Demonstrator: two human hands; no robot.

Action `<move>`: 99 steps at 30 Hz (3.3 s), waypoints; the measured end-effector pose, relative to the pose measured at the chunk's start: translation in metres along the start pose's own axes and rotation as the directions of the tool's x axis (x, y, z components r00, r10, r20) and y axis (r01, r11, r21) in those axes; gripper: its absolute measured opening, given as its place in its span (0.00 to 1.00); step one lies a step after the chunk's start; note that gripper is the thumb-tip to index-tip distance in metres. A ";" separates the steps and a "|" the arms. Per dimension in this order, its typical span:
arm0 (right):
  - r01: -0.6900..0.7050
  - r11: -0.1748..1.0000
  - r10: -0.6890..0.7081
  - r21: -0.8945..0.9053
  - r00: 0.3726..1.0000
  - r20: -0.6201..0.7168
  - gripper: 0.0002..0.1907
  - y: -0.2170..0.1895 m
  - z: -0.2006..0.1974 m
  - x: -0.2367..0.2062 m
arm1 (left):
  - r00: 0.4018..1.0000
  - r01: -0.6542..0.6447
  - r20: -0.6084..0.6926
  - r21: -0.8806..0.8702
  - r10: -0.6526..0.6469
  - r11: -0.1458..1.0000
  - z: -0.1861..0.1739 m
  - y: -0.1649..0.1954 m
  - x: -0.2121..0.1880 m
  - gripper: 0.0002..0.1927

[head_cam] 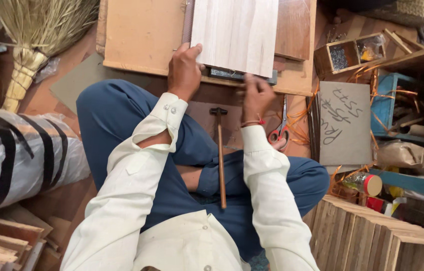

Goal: The person sits on the floor and uses a hammer to drive nails into the edges of rectangular frames, securing a backing sheet. They repeatedly position the frame, hammer nails, and flip the frame to work on different sides.

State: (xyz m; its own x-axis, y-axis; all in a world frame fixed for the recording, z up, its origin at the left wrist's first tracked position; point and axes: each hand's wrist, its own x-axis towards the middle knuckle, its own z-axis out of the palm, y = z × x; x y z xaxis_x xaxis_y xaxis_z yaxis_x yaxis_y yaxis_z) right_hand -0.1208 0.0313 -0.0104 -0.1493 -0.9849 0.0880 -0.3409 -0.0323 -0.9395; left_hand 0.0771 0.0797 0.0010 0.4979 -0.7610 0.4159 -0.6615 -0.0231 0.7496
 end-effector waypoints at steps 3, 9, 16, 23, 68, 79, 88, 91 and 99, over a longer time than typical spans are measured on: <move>-0.482 0.787 0.399 0.386 0.874 0.279 0.10 0.008 0.024 -0.005 | 0.997 0.061 0.042 -0.094 -0.057 0.994 -0.003 0.001 0.000 0.17; -0.493 0.710 0.397 0.503 0.870 0.293 0.08 0.018 0.033 0.006 | 0.994 0.107 0.043 -0.163 -0.102 0.981 0.001 -0.005 0.004 0.14; -0.469 0.770 0.386 0.433 0.883 0.268 0.07 0.012 0.031 -0.002 | 0.996 0.057 -0.053 -0.201 -0.069 0.978 0.003 -0.004 -0.002 0.24; -0.485 0.733 0.426 0.476 0.874 0.235 0.06 0.000 0.035 -0.003 | 0.958 0.286 0.078 -0.268 -0.275 0.920 0.009 -0.007 0.001 0.24; 0.409 0.664 0.155 -0.626 0.744 0.650 0.12 0.103 -0.046 -0.035 | 0.898 0.265 -0.268 -0.306 -0.350 0.915 0.035 -0.040 -0.007 0.23; 0.354 0.681 0.198 -0.641 0.754 0.627 0.12 0.079 -0.028 -0.047 | 0.855 0.303 -0.306 -0.362 -0.419 0.882 0.011 -0.014 -0.002 0.10; 0.362 0.771 -0.068 -0.524 0.865 0.498 0.15 0.100 -0.038 -0.025 | 0.987 0.016 -0.147 -0.272 -0.058 0.962 0.041 -0.006 -0.038 0.06; -0.084 0.988 0.122 -0.129 0.938 0.324 0.11 0.092 -0.037 -0.026 | 0.971 0.024 0.228 -0.380 0.068 0.925 0.051 0.013 -0.067 0.07; -0.753 0.302 0.383 0.584 0.657 0.649 0.10 0.106 -0.064 -0.059 | 0.829 0.375 0.554 -0.457 -0.072 0.807 0.049 0.047 -0.117 0.08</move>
State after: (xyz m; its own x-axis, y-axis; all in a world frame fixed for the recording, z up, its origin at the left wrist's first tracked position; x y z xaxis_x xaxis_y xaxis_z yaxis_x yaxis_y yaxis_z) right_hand -0.2070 0.0964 -0.0937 0.3740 -0.7702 -0.5167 0.5516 0.6326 -0.5437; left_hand -0.0398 0.1362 -0.0381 0.1500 -0.9887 0.0057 -0.0905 -0.0079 0.9959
